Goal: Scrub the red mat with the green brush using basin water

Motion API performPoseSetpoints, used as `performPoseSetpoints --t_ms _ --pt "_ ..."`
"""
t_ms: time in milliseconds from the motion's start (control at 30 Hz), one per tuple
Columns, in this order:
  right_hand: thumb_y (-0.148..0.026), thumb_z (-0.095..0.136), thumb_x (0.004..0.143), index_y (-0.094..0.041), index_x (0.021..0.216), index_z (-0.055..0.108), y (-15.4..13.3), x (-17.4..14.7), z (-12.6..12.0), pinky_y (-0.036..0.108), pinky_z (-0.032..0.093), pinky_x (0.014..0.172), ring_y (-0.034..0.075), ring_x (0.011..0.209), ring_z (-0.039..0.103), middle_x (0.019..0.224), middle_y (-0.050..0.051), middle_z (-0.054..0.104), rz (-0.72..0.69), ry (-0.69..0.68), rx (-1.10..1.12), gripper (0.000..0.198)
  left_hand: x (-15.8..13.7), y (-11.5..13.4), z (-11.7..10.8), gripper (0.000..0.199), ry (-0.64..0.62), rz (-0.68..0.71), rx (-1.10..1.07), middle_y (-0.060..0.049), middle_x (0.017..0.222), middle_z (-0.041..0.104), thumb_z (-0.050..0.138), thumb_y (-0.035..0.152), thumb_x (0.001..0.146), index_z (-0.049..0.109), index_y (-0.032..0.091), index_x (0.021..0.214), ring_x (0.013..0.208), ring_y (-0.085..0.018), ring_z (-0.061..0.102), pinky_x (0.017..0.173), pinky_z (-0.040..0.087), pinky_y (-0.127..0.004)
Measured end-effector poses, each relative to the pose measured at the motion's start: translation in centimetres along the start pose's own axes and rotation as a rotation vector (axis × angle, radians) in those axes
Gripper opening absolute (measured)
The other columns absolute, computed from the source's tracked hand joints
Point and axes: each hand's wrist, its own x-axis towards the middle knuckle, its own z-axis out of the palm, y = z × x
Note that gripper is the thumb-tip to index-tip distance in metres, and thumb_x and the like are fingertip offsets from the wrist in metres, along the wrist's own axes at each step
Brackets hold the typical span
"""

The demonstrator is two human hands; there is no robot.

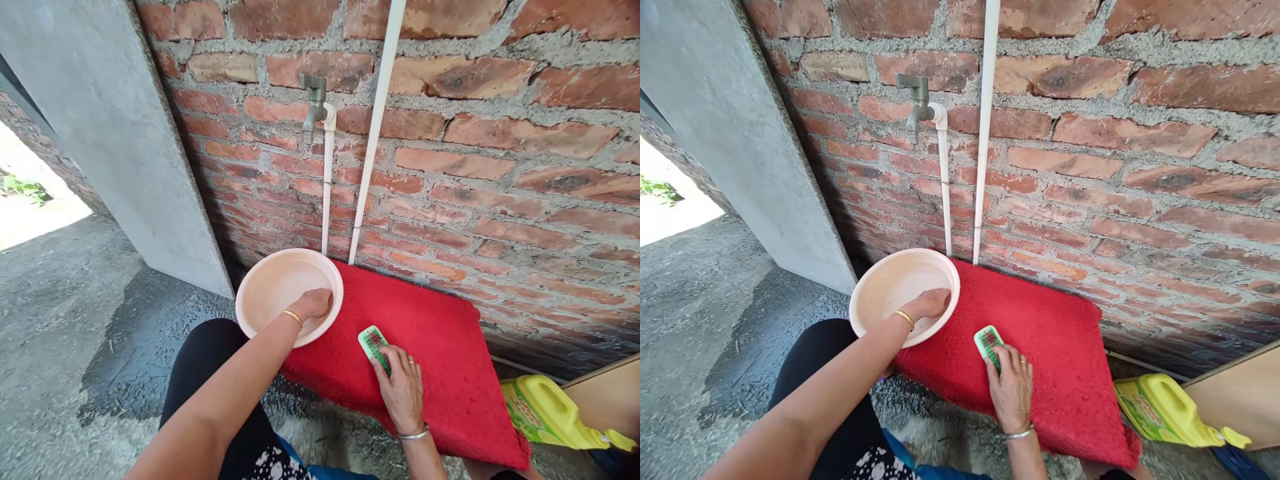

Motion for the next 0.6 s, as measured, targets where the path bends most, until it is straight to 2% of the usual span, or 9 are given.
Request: performPoseSetpoints --t_ms 167,300,433,533,600 --pt "-0.065 0.026 0.093 -0.021 0.099 0.065 5.2 0.3 -1.2 0.034 0.033 0.068 0.023 0.077 0.056 0.092 0.01 0.067 0.238 0.113 -0.231 0.059 0.0 0.0 0.0 0.034 -0.006 0.002 -0.005 -0.018 0.122 0.066 0.046 0.019 0.089 0.061 0.015 0.119 0.112 -0.032 0.064 0.09 0.052 -0.042" --pt "-0.069 0.022 0.091 -0.021 0.102 0.065 8.2 -0.9 -2.6 0.034 0.03 0.063 0.024 0.072 0.054 0.09 0.011 0.066 0.372 0.153 -0.315 0.065 0.1 -0.1 0.0 0.034 -0.006 0.005 -0.003 -0.019 0.124 0.065 0.045 0.019 0.089 0.06 0.014 0.119 0.113 -0.032 0.064 0.091 0.052 -0.043" --pt "-0.072 0.028 0.089 -0.022 0.099 0.064 7.3 -1.7 -2.6 0.034 0.033 0.066 0.024 0.076 0.055 0.091 0.01 0.067 0.317 0.146 -0.156 0.063 0.0 0.0 -0.1 0.033 -0.015 0.001 -0.005 -0.018 0.124 0.066 0.046 0.021 0.089 0.06 0.015 0.118 0.113 -0.031 0.064 0.091 0.052 -0.041" --pt "-0.067 0.036 0.09 -0.023 0.098 0.063 4.7 -1.5 -1.6 0.033 0.037 0.073 0.022 0.085 0.058 0.098 0.008 0.068 0.183 0.08 0.045 0.053 -0.3 0.2 -0.3 0.033 -0.024 -0.022 -0.005 -0.017 0.124 0.066 0.047 0.021 0.089 0.06 0.015 0.118 0.113 -0.031 0.063 0.091 0.051 -0.04" --pt "-0.062 0.039 0.092 -0.024 0.099 0.063 2.8 -1.3 -0.8 0.033 0.038 0.077 0.021 0.091 0.058 0.104 0.006 0.068 0.099 0.033 0.102 0.045 -0.4 0.3 -0.5 0.033 -0.022 -0.03 -0.003 -0.017 0.125 0.065 0.047 0.021 0.088 0.06 0.015 0.118 0.114 -0.031 0.063 0.092 0.051 -0.04"
